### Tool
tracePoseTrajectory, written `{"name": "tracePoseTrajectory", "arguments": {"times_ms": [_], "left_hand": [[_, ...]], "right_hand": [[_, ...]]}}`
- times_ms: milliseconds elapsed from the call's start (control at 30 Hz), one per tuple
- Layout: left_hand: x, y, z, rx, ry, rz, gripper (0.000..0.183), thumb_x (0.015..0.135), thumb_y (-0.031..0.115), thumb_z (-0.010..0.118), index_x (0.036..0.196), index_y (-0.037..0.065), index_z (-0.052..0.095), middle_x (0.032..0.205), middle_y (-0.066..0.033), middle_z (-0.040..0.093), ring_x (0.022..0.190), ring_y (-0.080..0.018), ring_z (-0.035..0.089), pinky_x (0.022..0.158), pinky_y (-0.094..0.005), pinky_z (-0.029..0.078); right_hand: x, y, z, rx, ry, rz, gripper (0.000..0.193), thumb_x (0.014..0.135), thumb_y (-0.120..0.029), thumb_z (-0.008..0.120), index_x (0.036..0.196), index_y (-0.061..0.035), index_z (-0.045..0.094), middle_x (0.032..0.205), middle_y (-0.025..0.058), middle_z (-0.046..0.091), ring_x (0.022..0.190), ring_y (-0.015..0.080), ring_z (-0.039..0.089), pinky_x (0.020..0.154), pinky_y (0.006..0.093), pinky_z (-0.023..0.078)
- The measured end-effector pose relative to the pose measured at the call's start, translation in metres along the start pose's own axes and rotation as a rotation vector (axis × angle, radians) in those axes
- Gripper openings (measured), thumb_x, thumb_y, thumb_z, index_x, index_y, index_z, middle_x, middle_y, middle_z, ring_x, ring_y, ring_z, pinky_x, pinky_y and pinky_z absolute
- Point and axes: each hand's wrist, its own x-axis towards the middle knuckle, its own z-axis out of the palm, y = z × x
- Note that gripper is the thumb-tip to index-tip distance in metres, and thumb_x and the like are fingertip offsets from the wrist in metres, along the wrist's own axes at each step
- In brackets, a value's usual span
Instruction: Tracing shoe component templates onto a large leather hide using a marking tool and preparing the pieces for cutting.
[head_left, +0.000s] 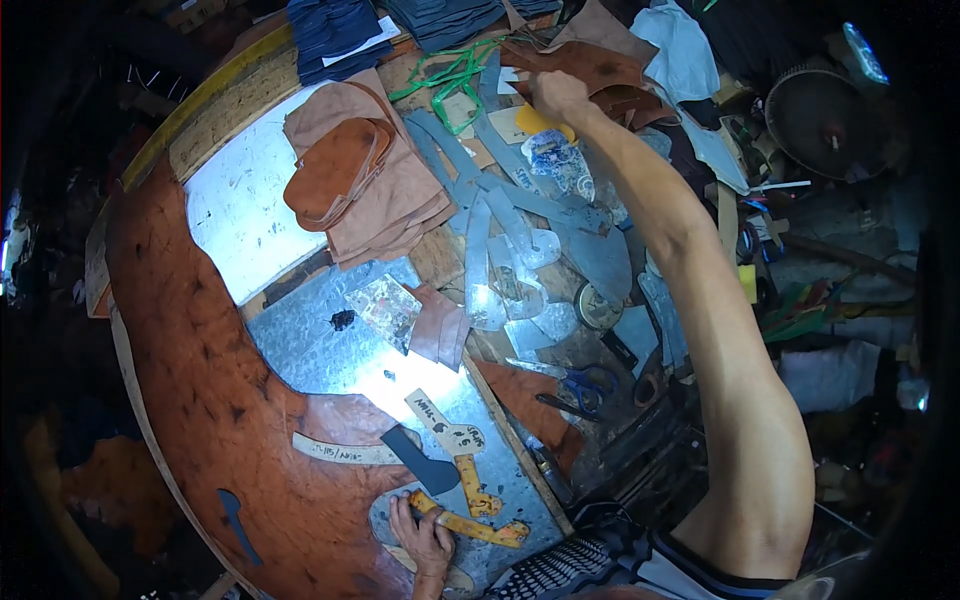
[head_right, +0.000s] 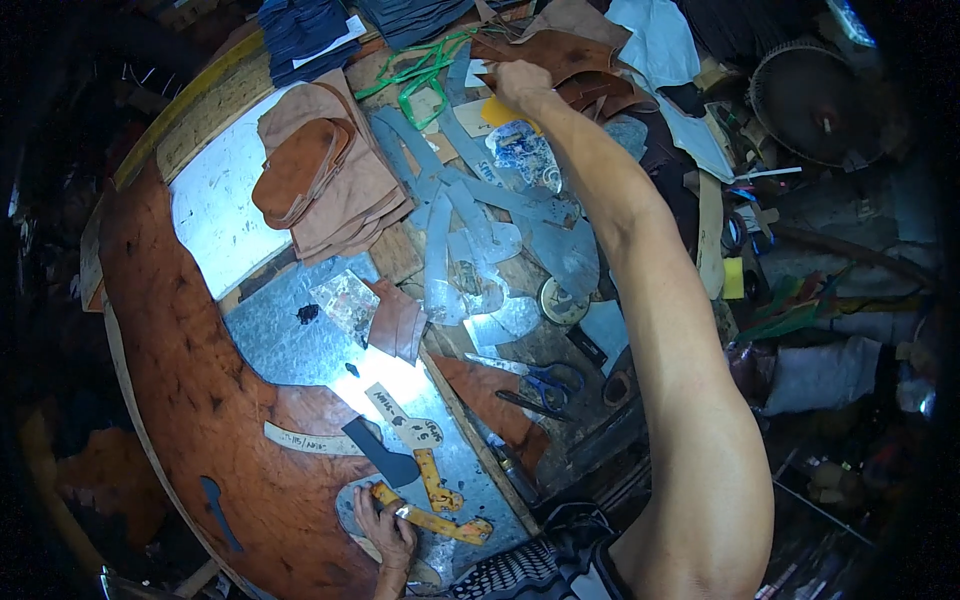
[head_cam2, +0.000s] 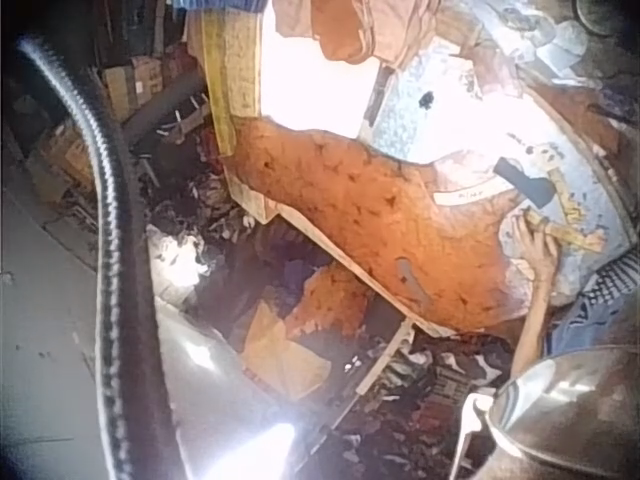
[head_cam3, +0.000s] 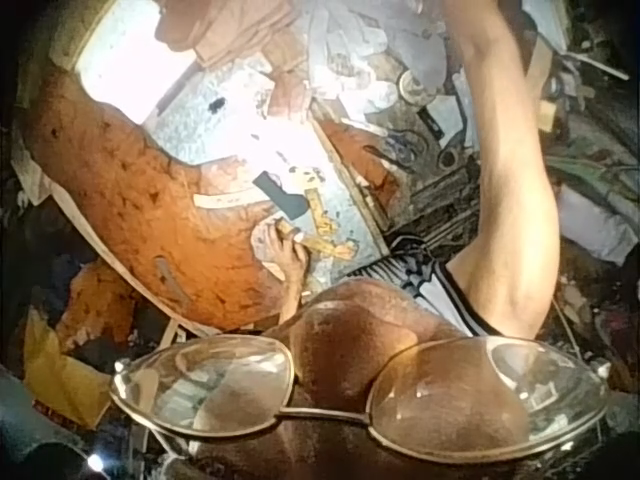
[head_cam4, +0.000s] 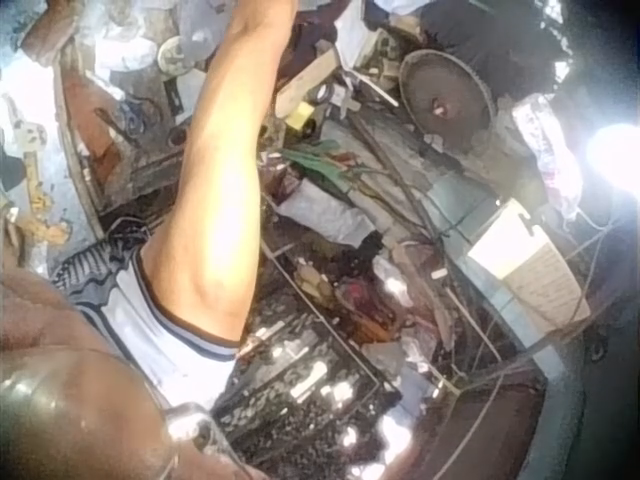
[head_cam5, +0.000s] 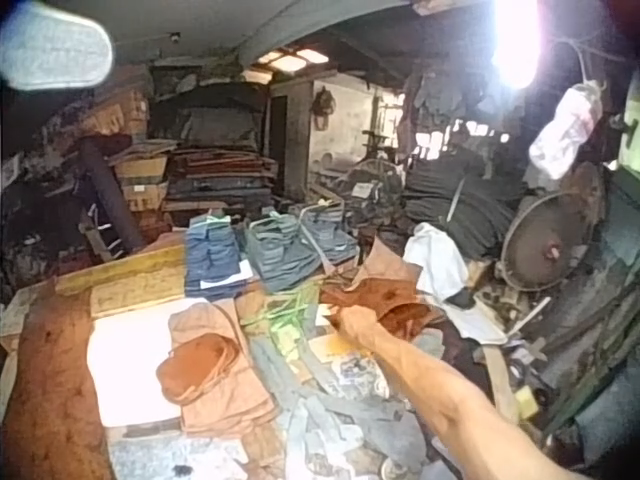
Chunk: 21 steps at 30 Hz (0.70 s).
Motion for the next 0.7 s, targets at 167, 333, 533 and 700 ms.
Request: {"name": "tracePoseTrajectory", "arguments": {"times_ms": [167, 333, 533, 700], "left_hand": [[0.001, 0.0, -0.001, 0.01, 0.008, -0.011, 0.021, 0.085, 0.015, 0.055, 0.104, 0.012, 0.063, 0.141, -0.0262, 0.044, 0.135, -0.0496, 0.036, 0.109, -0.0605, 0.028], [0.001, 0.0, 0.0, 0.016, 0.013, -0.002, 0.025, 0.082, 0.011, 0.056, 0.105, 0.014, 0.064, 0.14, -0.0257, 0.045, 0.134, -0.0491, 0.037, 0.108, -0.06, 0.029], [0.003, 0.001, 0.001, 0.003, 0.011, -0.003, 0.026, 0.08, 0.008, 0.057, 0.105, 0.014, 0.064, 0.142, -0.0261, 0.044, 0.135, -0.0494, 0.036, 0.108, -0.0602, 0.029], [0.006, 0.003, 0.0, -0.002, 0.029, -0.003, 0.027, 0.08, 0.008, 0.057, 0.106, 0.014, 0.064, 0.141, -0.026, 0.044, 0.135, -0.0495, 0.036, 0.108, -0.0603, 0.028]], "right_hand": [[-0.031, -0.062, 0.006, 0.23, 0.055, -0.108, 0.031, 0.086, -0.024, 0.063, 0.109, -0.0056, 0.071, 0.111, 0.0193, 0.07, 0.103, 0.0378, 0.067, 0.089, 0.0455, 0.054], [-0.05, -0.097, 0.016, 0.161, -0.109, -0.217, 0.039, 0.088, -0.041, 0.064, 0.107, -0.0072, 0.073, 0.11, 0.0233, 0.068, 0.106, 0.0386, 0.065, 0.09, 0.0461, 0.052], [-0.064, -0.123, -0.006, 0.196, -0.27, -0.077, 0.053, 0.082, -0.045, 0.073, 0.11, 0.0, 0.071, 0.118, 0.0204, 0.067, 0.113, 0.0352, 0.064, 0.094, 0.042, 0.052], [-0.052, -0.127, -0.004, 0.241, -0.255, -0.084, 0.05, 0.076, -0.038, 0.077, 0.109, -0.0011, 0.071, 0.12, 0.0191, 0.067, 0.115, 0.0333, 0.063, 0.095, 0.0407, 0.051]]}}
